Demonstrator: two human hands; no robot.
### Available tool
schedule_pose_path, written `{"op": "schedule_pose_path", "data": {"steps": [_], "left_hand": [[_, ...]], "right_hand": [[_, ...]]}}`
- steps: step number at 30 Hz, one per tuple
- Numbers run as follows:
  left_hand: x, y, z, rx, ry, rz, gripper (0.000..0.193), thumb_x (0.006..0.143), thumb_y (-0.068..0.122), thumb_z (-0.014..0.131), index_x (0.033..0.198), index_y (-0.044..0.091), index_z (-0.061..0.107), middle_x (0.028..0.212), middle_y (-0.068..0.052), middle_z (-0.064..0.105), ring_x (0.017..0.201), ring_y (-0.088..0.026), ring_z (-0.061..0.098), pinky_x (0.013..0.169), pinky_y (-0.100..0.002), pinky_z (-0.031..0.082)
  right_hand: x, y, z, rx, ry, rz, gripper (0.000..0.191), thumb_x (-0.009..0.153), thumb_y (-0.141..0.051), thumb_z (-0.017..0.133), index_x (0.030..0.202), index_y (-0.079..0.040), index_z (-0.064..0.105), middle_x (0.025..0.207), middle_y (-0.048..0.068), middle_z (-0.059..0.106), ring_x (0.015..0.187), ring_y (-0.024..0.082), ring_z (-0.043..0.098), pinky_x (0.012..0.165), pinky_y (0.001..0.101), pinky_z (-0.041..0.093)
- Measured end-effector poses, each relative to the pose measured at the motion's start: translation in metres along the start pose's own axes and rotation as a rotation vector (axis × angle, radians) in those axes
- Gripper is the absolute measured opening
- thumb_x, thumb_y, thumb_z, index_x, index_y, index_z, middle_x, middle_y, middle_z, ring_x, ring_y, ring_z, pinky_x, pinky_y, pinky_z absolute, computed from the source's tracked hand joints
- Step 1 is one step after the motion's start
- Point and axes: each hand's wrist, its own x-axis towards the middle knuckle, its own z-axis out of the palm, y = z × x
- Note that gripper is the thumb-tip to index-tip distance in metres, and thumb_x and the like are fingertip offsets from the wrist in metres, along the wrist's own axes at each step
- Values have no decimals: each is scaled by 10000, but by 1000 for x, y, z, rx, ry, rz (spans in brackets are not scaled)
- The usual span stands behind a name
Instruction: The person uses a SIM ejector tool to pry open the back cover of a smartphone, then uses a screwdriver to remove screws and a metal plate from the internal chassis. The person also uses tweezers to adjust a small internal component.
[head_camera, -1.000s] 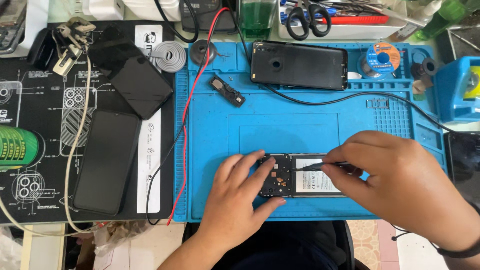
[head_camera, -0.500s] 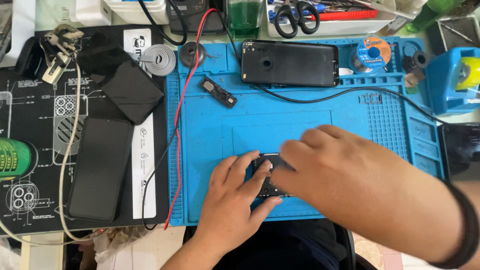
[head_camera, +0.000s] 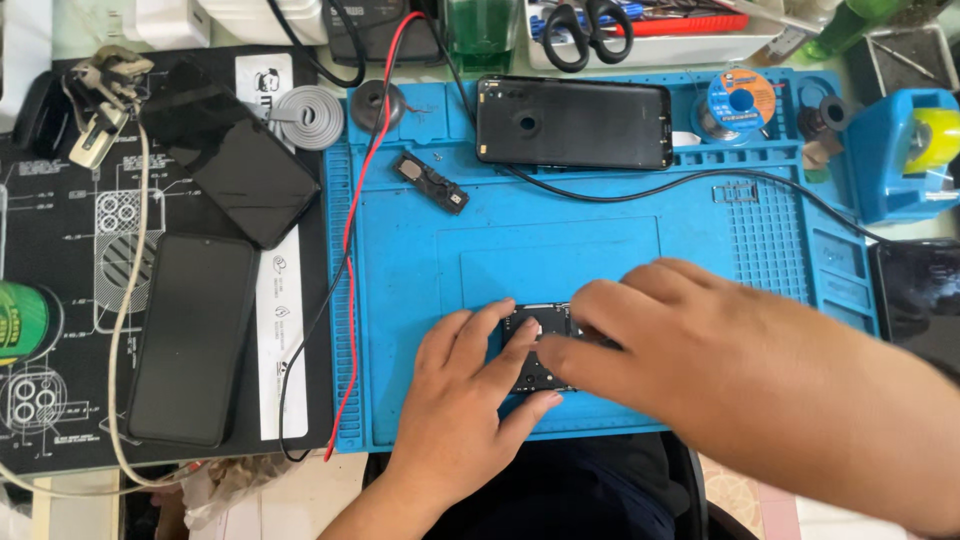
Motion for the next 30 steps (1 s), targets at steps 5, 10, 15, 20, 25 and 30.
{"op": "schedule_pose_path", "data": {"steps": [5, 10, 15, 20, 25, 30], "left_hand": [[-2, 0, 0, -10, -19, -19, 578, 830, 374, 793, 1285, 33, 683, 1432, -159, 512, 1295, -398, 449, 1071, -503, 368], [-2, 0, 1, 6, -14, -13, 576, 839, 383, 783, 1294, 43, 686, 1440, -162, 510, 1300, -403, 440, 1073, -504, 364], [-2, 1, -1, -4, -15, -15, 563, 848, 390, 780, 1285, 46, 694, 1444, -166, 508, 1301, -398, 440, 1078, -497, 369], [-2, 1, -2, -83, 73, -36, 518, 848, 370, 800, 1247, 52, 714, 1401, -144, 579, 1290, -371, 485, 1068, -458, 406], [-2, -3, -5, -209, 204, -51, 300, 847, 242, 818, 1089, 72, 774, 1245, -97, 694, 1185, -314, 586, 1001, -409, 474], [-4, -4, -3, -234, 277, -62, 165, 832, 170, 839, 966, 88, 789, 1095, -54, 728, 1113, -283, 621, 949, -394, 505]], "right_hand": [[0, 2, 3, -76, -308, 149, 493, 860, -253, 626, 1344, -264, 538, 970, -33, 571, 910, 182, 644, 731, 334, 531], [-5, 6, 9, 86, 128, -34, 457, 665, -129, 656, 1119, -179, 646, 947, 28, 606, 814, 249, 653, 643, 351, 542], [-11, 4, 20, 94, 12, 112, 327, 778, -278, 688, 1093, -192, 663, 875, 36, 603, 749, 245, 666, 617, 378, 547], [-23, 17, 29, 431, 139, 248, 224, 811, -182, 723, 1033, -175, 759, 960, -13, 739, 748, 217, 719, 609, 316, 554], [-30, 22, 42, 800, 271, 407, 168, 872, -236, 802, 972, -103, 777, 889, 0, 723, 787, 96, 734, 623, 250, 541], [-22, 18, 51, 1006, 107, 883, 168, 835, -199, 806, 946, -72, 791, 753, 78, 717, 608, 129, 680, 514, 282, 547]]}}
